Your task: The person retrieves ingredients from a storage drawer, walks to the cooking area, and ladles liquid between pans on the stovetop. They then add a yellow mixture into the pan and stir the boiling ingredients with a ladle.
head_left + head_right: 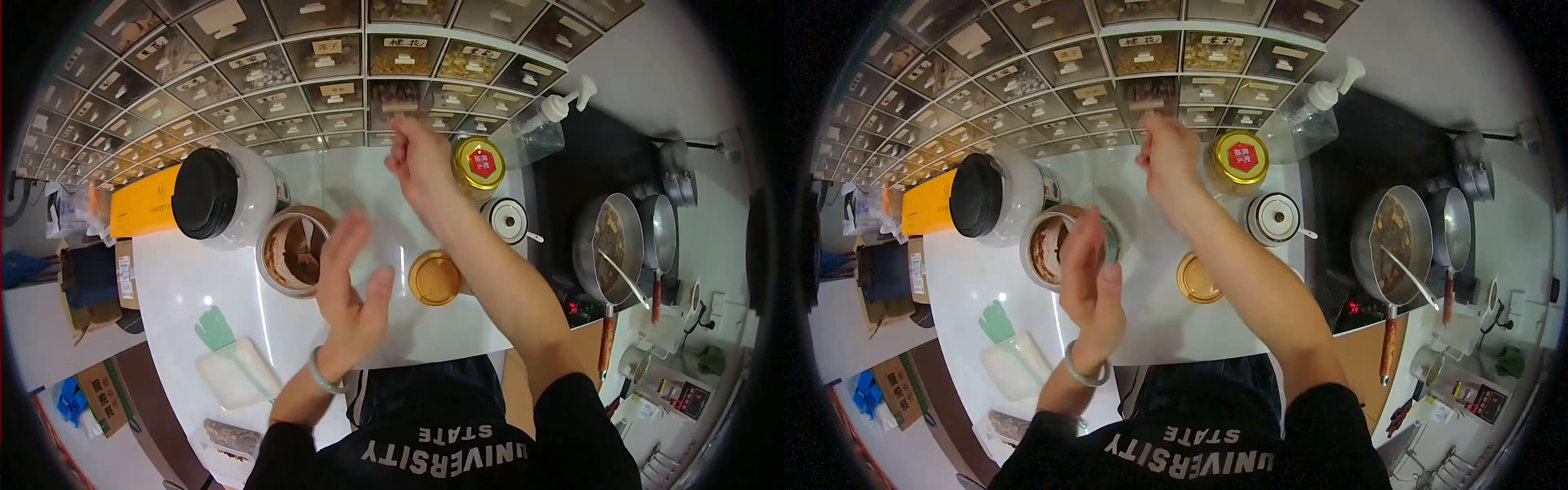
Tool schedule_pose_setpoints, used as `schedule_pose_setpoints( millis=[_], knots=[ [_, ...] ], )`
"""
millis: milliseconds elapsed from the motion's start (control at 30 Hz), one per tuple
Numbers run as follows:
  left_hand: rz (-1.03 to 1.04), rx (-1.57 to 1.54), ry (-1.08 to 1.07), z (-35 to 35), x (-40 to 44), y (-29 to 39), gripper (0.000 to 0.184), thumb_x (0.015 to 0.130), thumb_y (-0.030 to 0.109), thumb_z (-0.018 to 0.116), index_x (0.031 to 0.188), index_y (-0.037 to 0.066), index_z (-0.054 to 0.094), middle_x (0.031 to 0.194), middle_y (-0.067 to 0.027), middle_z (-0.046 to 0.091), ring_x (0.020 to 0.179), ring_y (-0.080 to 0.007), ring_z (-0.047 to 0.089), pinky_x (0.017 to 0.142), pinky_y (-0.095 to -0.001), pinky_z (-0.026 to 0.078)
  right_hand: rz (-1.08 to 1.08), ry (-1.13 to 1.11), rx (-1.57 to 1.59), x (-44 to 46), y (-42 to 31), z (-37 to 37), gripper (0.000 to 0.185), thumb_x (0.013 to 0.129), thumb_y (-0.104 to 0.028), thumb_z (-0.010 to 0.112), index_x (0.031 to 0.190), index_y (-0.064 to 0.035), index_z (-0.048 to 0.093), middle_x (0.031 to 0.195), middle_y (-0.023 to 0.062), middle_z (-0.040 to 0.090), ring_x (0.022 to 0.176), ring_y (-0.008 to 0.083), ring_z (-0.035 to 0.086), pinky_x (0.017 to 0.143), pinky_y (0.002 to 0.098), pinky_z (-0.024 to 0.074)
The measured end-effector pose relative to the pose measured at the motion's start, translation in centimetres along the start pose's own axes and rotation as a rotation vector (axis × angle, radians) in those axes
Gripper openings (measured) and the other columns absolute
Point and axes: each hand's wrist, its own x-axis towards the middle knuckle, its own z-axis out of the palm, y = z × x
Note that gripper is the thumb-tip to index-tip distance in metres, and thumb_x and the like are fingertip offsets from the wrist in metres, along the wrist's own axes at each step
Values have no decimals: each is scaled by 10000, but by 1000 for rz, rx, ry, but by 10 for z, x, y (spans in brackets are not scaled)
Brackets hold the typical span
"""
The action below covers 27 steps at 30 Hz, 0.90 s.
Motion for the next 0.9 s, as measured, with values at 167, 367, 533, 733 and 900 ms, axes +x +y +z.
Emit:
schedule_pose_setpoints(
  millis=[167,367,533,733,900],
  knots=[
    [-352,-280,261,49,29,-22,602,990,390,402,1477,110,185,1475,-167,259,1337,-280,311,1046,-441,321,179,30,-3,-67,4,-24,89,850,-147,631,835,-71,587,615,-34,449,493,77,401,479,250,355],
    [-656,-762,267,62,54,-44,682,963,548,351,1450,86,230,1335,-99,415,1193,-230,433,984,-460,400,-37,-98,-303,-84,-68,-33,217,952,-204,534,913,-12,627,693,-3,506,590,91,475,535,255,392],
    [-668,-861,262,66,59,-44,653,980,517,326,1421,39,266,1202,-81,502,1077,-175,505,918,-444,465,-687,-336,-895,-33,-90,7,169,924,-165,546,947,-28,640,772,66,609,699,208,611,629,323,464],
    [-678,-877,319,70,59,-44,641,990,488,325,1429,26,255,1161,-69,520,1063,-169,517,917,-437,469,-1403,-344,-1578,0,-103,7,105,804,-133,645,898,-96,674,859,81,618,780,303,613,666,408,487],
    [-667,-894,319,69,55,-47,621,995,449,351,1436,23,250,1089,-30,534,1047,-137,523,913,-419,473,-1315,-520,-2097,2,-102,9,85,650,-68,662,732,-61,642,804,79,584,786,272,624,625,377,511]
  ],
)
